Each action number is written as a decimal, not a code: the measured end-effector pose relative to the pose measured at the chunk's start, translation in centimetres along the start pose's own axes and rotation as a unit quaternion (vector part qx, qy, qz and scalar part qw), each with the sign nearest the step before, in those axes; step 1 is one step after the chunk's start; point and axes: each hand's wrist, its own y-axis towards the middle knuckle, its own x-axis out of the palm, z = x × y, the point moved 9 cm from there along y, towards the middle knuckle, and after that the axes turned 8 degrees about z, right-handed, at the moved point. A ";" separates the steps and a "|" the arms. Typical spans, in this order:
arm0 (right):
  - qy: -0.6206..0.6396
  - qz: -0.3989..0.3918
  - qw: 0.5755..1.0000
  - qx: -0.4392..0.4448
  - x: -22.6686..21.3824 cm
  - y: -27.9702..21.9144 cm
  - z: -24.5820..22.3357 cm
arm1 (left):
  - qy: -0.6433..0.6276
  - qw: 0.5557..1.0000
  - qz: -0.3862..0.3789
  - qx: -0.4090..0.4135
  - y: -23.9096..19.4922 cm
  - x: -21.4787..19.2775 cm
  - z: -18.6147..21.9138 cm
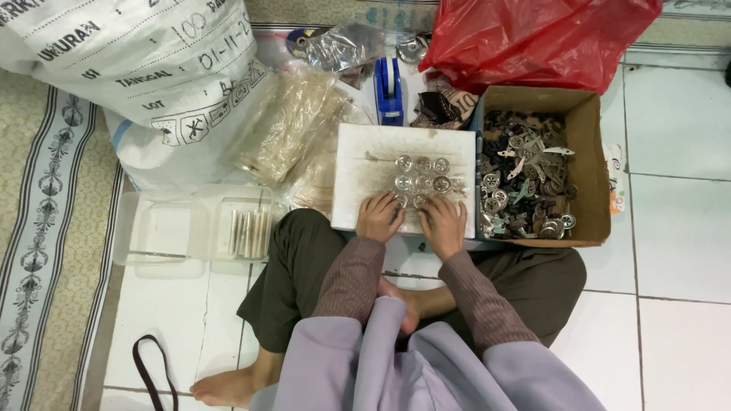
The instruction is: The person is sitting on the floor, sorting through a box of metal buckles and components, and placing them into small clear plastic bags for organization.
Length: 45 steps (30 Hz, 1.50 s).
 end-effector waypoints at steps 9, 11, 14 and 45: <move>0.038 -0.011 0.999 -0.007 0.6 -0.8 0.5 | -0.002 0.999 -0.030 -0.023 -0.3 0.4 -0.4; 0.053 -0.017 0.998 -0.002 0.6 -0.9 1.5 | -0.009 0.999 -0.038 -0.035 -0.1 0.3 -0.4; 0.086 -0.019 0.996 0.030 -0.2 -0.4 4.1 | -0.037 0.993 -0.028 -0.105 -0.2 1.0 -1.9; 0.253 -0.071 0.876 0.404 3.7 -3.5 27.7 | 0.121 0.943 -0.301 0.075 -1.8 27.6 18.8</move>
